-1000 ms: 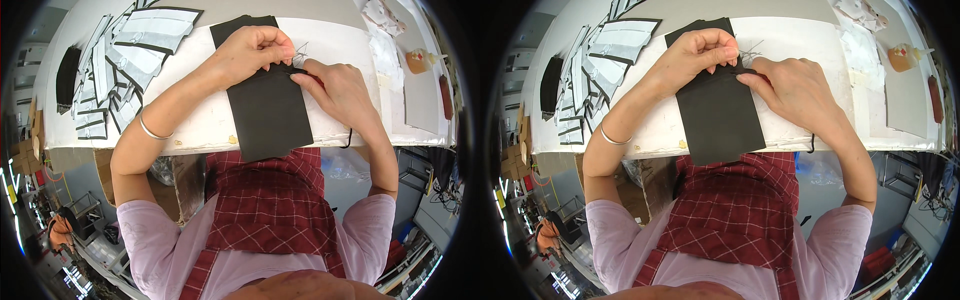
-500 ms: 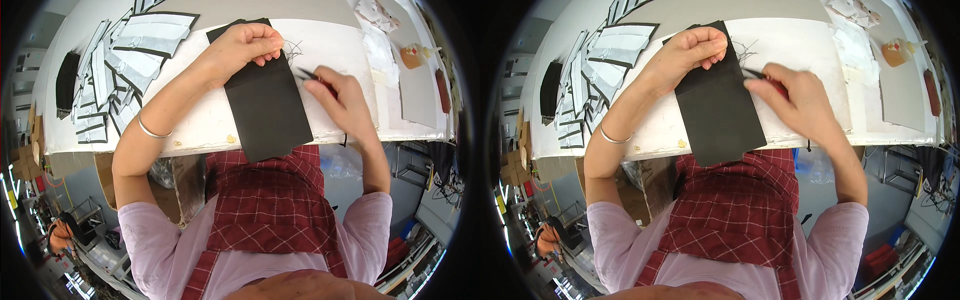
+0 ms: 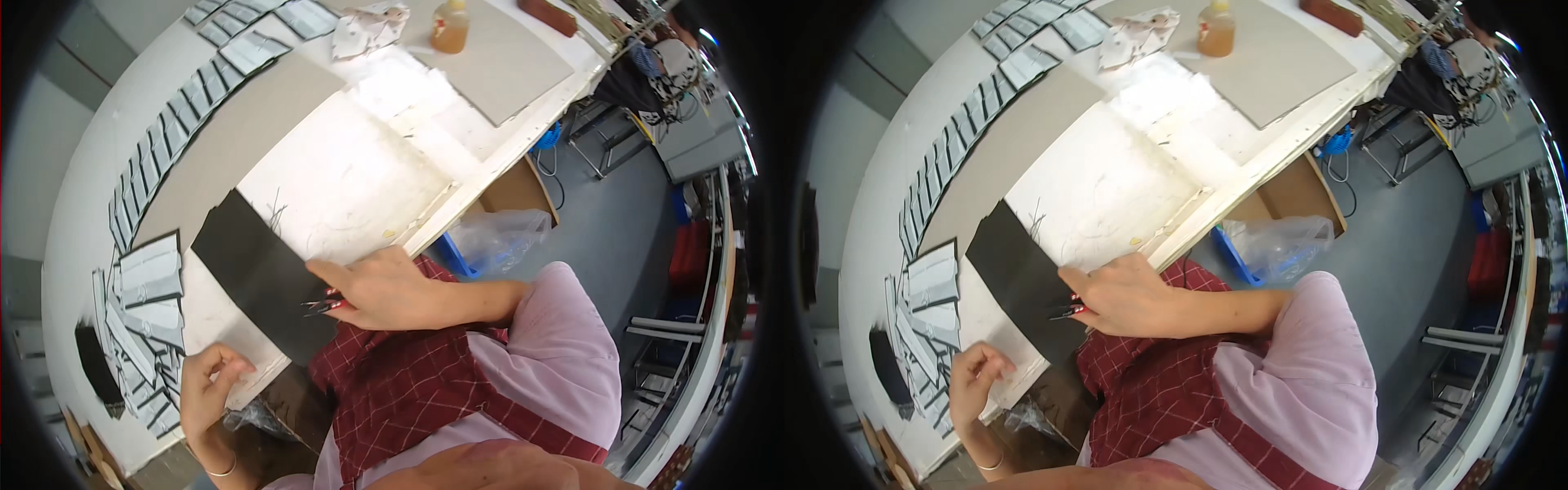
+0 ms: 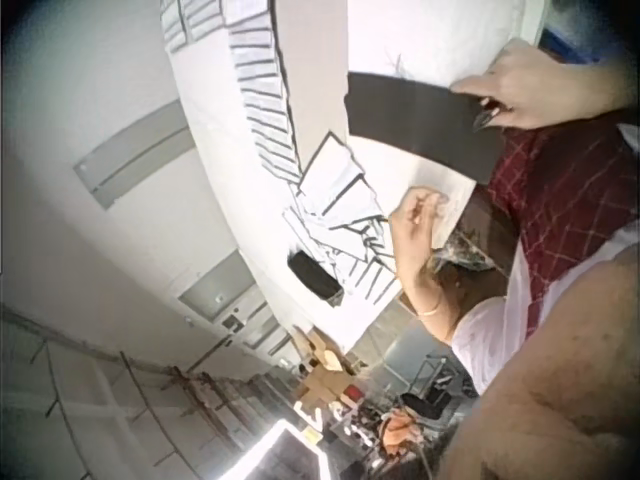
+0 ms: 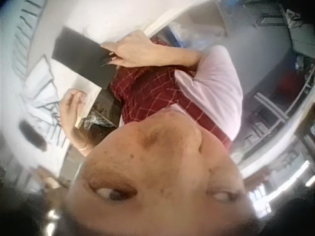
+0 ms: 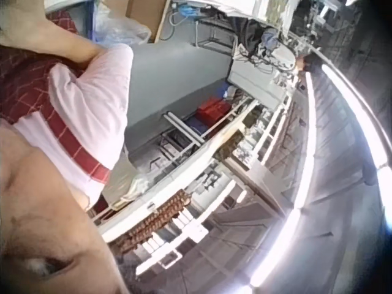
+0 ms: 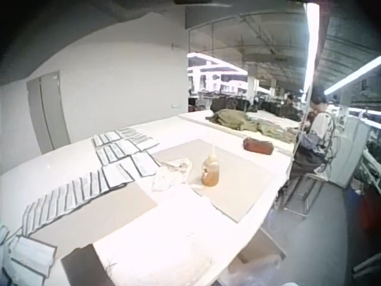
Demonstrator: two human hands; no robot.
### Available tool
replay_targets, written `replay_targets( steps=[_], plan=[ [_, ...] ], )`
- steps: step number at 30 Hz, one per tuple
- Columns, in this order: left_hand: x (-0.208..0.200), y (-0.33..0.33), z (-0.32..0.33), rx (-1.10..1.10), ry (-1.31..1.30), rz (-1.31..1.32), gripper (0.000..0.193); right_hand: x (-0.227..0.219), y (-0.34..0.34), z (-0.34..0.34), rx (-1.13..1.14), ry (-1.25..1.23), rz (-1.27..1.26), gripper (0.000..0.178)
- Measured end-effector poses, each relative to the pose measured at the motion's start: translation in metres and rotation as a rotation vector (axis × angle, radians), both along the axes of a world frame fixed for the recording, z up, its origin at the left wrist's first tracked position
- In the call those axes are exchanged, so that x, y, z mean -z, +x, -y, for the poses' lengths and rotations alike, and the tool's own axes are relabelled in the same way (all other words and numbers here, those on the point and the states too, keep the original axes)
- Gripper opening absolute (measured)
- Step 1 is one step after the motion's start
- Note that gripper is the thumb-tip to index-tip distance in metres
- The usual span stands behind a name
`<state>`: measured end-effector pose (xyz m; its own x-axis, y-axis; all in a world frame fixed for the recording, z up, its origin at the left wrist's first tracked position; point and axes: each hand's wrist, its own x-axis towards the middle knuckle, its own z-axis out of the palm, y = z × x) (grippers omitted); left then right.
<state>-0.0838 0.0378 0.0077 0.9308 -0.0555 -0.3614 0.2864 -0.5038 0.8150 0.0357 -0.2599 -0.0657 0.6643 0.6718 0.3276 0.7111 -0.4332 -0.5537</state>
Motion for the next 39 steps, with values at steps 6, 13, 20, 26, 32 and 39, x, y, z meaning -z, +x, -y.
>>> replay_targets(
  steps=[6, 13, 20, 26, 32, 39],
  plan=[
    [0.027, 0.077, 0.059, -0.088, -0.113, 0.106, 0.027, -0.007, -0.002, -0.003, 0.044, -0.003, -0.047, 0.046],
    [0.029, 0.112, 0.088, -0.049, 0.159, 0.072, 0.050, -0.015, -0.005, -0.004, -0.090, 0.062, -0.256, 0.045],
    [0.034, 0.111, 0.080, -0.020, 0.118, 0.060, 0.046, -0.008, -0.015, -0.012, -0.131, 0.124, -0.243, 0.047],
    [0.019, 0.087, 0.057, -0.123, -0.181, 0.191, 0.041, -0.017, 0.021, -0.015, -0.115, 0.411, -0.356, 0.047],
    [0.023, 0.081, 0.047, -0.303, -0.372, 0.223, 0.037, -0.012, 0.036, -0.035, -0.241, 0.388, -0.569, 0.033],
    [-0.017, 0.068, -0.010, -0.238, -0.787, 0.640, 0.042, -0.009, 0.044, -0.032, -0.208, 0.346, -0.522, 0.029]
  ],
)
